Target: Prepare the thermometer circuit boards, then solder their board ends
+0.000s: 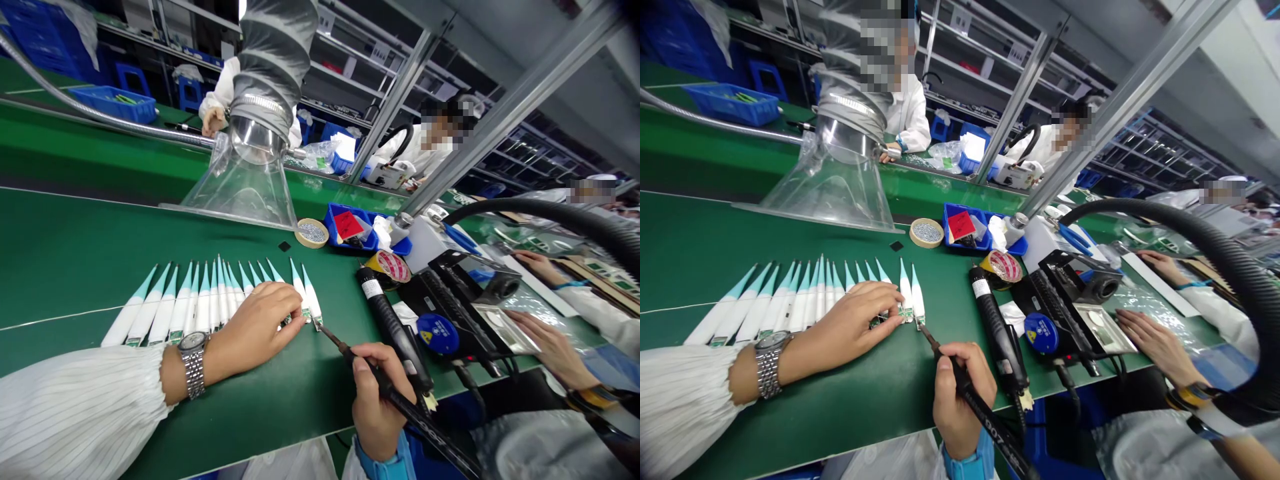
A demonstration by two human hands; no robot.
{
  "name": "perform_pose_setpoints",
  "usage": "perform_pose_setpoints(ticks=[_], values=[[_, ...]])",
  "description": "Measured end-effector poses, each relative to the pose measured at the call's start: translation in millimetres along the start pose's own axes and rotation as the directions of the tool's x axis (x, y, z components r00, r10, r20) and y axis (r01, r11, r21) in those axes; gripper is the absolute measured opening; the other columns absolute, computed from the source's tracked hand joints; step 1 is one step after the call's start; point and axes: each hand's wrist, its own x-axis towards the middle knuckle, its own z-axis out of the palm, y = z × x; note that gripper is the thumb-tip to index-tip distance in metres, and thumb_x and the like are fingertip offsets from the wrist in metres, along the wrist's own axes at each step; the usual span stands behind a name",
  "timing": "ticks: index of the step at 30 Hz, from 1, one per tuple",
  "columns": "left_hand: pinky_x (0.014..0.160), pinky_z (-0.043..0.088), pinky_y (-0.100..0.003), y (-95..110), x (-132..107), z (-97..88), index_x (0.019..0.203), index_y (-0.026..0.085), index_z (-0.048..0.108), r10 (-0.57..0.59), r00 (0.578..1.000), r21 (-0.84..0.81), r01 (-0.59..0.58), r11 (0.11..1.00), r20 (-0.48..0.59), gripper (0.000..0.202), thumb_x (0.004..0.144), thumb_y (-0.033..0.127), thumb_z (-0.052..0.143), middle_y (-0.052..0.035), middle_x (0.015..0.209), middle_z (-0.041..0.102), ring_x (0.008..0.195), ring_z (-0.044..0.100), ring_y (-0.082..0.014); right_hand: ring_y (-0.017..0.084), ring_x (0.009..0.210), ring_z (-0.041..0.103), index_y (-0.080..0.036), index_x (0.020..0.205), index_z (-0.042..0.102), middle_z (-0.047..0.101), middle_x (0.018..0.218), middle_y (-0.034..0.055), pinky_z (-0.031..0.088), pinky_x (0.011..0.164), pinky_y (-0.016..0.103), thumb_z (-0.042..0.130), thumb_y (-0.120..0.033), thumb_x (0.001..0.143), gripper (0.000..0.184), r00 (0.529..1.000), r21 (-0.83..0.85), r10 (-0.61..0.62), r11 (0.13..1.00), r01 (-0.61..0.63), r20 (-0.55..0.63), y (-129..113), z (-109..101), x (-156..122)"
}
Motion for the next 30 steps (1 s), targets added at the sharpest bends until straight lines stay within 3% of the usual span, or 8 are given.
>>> perform_pose_setpoints(ticks=[5, 10, 19, 25, 30], values=[[0.09, 0.038, -0.039, 0, 0, -0.1, 0.076, 0.018, 0.05, -0.003, 1.0, -0.002, 0.003, 1.0, -0.001, 0.017, 0.09, 0.024, 0.043, -0.0036, 0.101, 0.061, 0.102, 0.051, -0.0224, 0.011, 0.054, 0.047, -0.018, 0.075, 0.058, 0.05, 0.064, -0.0019, 0.037, 0.048, 0.022, 0.05, -0.022, 0.082, 0.011, 1.0, 0.019, 0.012, 1.0, -0.012, -0.001, 2, 0, -2], [0.09, 0.037, -0.04, 0, 0, -0.3, 0.075, 0.018, 0.05, -0.009, 1.0, -0.007, 0.009, 1.0, -0.005, 0.018, 0.09, 0.025, 0.041, -0.0035, 0.1, 0.061, 0.103, 0.051, -0.0226, 0.012, 0.059, 0.048, -0.019, 0.078, 0.06, 0.052, 0.066, -0.0014, 0.038, 0.052, 0.023, 0.051, -0.022, 0.082, 0.01, 0.993, 0.101, 0.033, 0.995, -0.022, -0.113, 8, -1, -7], [0.09, 0.038, -0.041, 0, 0, -1.8, 0.074, 0.018, 0.049, -0.031, 1.0, 0.006, 0.031, 0.999, -0.001, 0.018, 0.089, 0.025, 0.041, -0.0045, 0.099, 0.061, 0.102, 0.051, -0.0234, 0.009, 0.057, 0.045, -0.02, 0.086, 0.059, 0.051, 0.069, -0.0028, 0.036, 0.051, 0.021, 0.054, -0.026, 0.082, 0.009, 0.977, 0.125, 0.122, 0.987, -0.101, -0.173, 10, 2, -8], [0.09, 0.038, -0.039, -3, 0, -3.8, 0.075, 0.019, 0.049, -0.051, 0.999, 0.012, 0.051, 0.999, 0.011, 0.018, 0.09, 0.026, 0.043, -0.0027, 0.098, 0.063, 0.103, 0.051, -0.022, 0.009, 0.056, 0.046, -0.019, 0.08, 0.057, 0.05, 0.066, -0.0033, 0.035, 0.051, 0.02, 0.052, -0.027, 0.082, 0.01, 0.976, 0.123, 0.141, 0.985, -0.121, -0.167, 7, 1, -4], [0.091, 0.036, -0.039, -9, 0, -2.1, 0.088, 0.02, 0.055, -0.029, 0.999, 0.052, 0.027, 0.998, 0.032, 0.016, 0.092, 0.027, 0.042, -0.0019, 0.103, 0.064, 0.11, 0.049, -0.022, 0.009, 0.053, 0.046, -0.019, 0.079, 0.056, 0.049, 0.062, -0.004, 0.037, 0.05, 0.02, 0.052, -0.027, 0.082, 0.01, 0.982, 0.116, 0.156, 0.983, -0.143, -0.11, -1, 2, 5]])
